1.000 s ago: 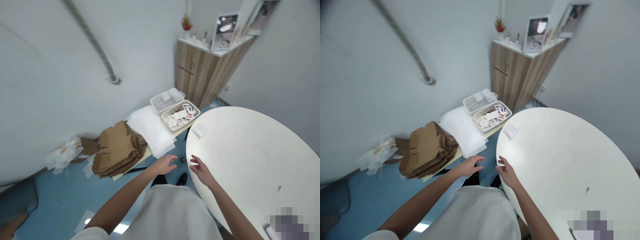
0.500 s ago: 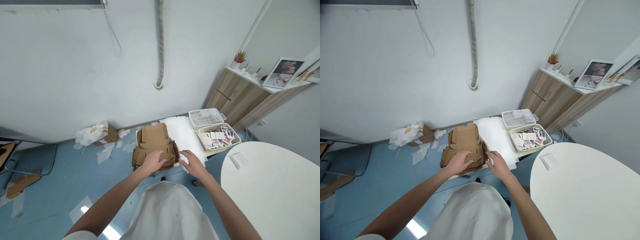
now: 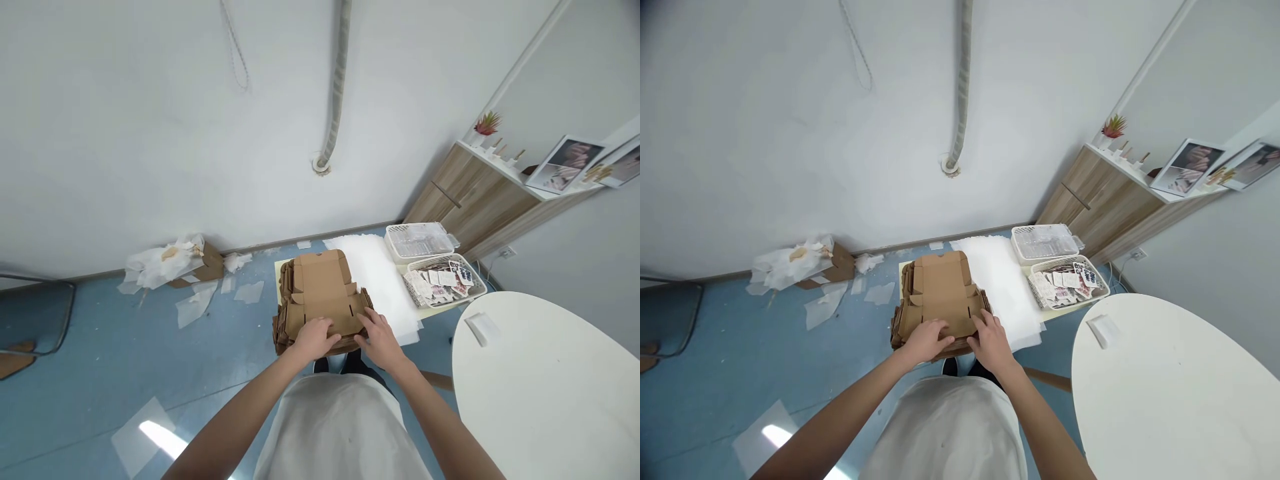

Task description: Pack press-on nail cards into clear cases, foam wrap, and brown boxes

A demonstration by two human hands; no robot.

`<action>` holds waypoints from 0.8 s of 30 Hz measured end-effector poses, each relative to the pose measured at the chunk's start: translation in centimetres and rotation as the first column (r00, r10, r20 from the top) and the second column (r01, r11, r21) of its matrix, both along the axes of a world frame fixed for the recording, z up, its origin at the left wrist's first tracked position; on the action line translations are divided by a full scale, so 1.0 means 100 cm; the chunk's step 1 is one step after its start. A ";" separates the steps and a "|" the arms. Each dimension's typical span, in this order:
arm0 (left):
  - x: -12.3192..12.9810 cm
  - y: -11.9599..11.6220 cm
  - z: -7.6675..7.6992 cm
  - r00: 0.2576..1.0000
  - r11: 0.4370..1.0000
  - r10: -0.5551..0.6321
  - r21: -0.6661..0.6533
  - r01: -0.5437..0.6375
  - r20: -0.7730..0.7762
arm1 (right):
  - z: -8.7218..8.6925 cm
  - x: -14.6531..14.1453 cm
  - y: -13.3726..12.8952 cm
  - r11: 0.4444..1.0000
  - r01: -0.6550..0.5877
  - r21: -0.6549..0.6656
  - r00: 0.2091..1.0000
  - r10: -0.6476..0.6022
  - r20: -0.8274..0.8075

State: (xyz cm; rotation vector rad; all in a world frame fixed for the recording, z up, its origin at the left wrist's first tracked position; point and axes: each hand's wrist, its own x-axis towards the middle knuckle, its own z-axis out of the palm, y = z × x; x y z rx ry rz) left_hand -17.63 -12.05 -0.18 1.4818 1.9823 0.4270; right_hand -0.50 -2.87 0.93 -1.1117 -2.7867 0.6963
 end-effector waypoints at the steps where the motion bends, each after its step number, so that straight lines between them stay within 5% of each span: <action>1: -0.001 0.000 0.000 1.000 1.000 -0.015 0.006 0.015 0.007 | 0.001 -0.001 -0.003 1.000 0.001 0.017 1.000 -0.001 -0.004; 7: -0.005 0.002 -0.007 0.993 0.994 -0.096 0.053 0.100 -0.075 | 0.008 -0.001 -0.025 0.991 -0.125 0.053 0.975 0.133 -0.178; 12: -0.002 0.001 -0.011 0.985 0.992 -0.080 0.083 0.094 -0.155 | 0.005 0.000 -0.033 0.974 -0.226 0.013 0.972 0.227 -0.069; 16: -0.003 0.000 0.001 0.980 0.990 -0.001 0.138 0.030 -0.200 | 0.000 -0.004 -0.031 0.979 -0.200 -0.031 0.980 0.200 -0.026; 19: -0.007 -0.001 0.014 0.977 0.972 0.063 0.234 -0.013 -0.205 | 0.003 -0.004 -0.028 0.990 -0.106 -0.097 0.991 0.097 -0.089; 24: -0.008 -0.007 0.026 0.977 0.943 0.120 0.329 -0.056 -0.178 | 0.018 0.004 -0.010 0.917 0.351 -0.189 0.890 -0.390 -0.238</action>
